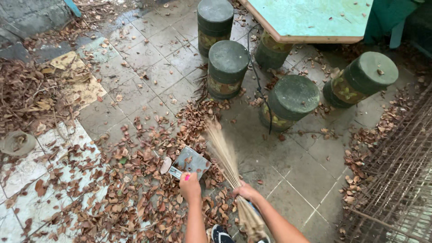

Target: The person sweeps dry leaves and debris from a tiled outdoor patio into a dustpan using a traditional broom. The person moves around green cylindrical stools and a hexagonal table to gather the leaves into a pile and then into the dustpan.

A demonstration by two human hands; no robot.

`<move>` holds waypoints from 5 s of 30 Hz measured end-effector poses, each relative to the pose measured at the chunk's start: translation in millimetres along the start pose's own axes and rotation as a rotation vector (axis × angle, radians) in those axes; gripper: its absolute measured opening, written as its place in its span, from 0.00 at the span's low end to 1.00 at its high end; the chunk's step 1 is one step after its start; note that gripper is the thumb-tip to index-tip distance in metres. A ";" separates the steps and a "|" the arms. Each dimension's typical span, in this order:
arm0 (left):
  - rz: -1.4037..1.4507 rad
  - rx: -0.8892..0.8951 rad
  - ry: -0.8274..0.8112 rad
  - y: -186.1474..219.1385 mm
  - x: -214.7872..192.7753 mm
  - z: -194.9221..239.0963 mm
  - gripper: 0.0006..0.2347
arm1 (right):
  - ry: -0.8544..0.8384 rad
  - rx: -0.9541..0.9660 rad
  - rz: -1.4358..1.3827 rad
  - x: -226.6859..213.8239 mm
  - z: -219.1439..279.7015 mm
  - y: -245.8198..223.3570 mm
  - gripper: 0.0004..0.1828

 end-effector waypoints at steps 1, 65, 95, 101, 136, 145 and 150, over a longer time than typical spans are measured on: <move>-0.009 -0.016 -0.002 10.0 -4.1 -1.2 0.12 | -0.043 0.015 -0.040 -2.5 11.9 -10.8 0.42; 0.435 -0.208 0.825 174.6 253.6 87.3 0.05 | -0.330 0.033 0.378 -270.3 -154.5 -312.2 0.12; 0.571 -0.481 1.881 169.7 553.9 575.8 0.05 | -1.079 0.691 1.272 -507.7 -33.2 -120.5 0.10; 0.617 -0.525 1.936 152.4 564.2 603.4 0.08 | -0.916 0.130 1.206 -465.5 -75.3 -254.3 0.19; 0.910 -0.561 1.861 126.8 621.6 820.6 0.05 | -0.581 -0.553 1.405 -610.5 5.4 -88.0 0.31; 0.762 -0.482 1.938 115.9 635.2 838.4 0.03 | -0.814 0.394 1.288 -629.9 78.2 50.1 0.29; 0.756 -0.570 1.940 112.9 643.2 850.6 0.02 | -0.700 0.219 1.412 -598.8 32.2 36.3 0.29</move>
Point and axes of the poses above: each hand's wrist, its own z-axis away from the middle knuckle, its own x-axis out of the palm, y = z × x, the point moved 5 cm from there along -z, towards the middle knuckle, and after that the axes turned 12 degrees about x, right-handed, at the moved point
